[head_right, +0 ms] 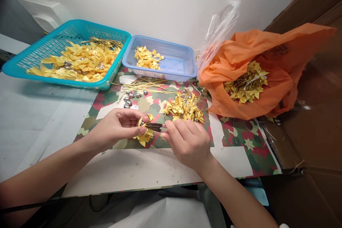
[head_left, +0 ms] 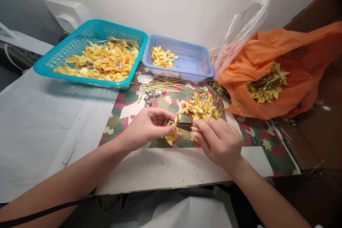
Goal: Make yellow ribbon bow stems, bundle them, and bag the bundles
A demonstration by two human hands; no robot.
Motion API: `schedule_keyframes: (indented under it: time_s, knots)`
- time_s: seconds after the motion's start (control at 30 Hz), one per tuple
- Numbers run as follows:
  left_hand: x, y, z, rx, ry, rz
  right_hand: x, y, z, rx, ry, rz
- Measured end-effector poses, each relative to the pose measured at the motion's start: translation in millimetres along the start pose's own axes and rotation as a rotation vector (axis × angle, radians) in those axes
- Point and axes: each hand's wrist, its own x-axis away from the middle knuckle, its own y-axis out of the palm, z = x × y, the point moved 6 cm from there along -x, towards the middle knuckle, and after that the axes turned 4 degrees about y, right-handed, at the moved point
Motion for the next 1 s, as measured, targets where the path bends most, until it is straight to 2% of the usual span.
schedule_keyframes:
  time_s: [0.67, 1.0]
  knots:
    - [0.6, -4.4, -3.8, -0.088, -0.06, 0.064, 1.5, 7.3, 4.8, -0.087, 0.071, -0.044]
    - [-0.4, -5.5, -2.2, -0.093, -0.049, 0.089, 0.1, 8.5, 5.2, -0.081, 0.086, -0.062]
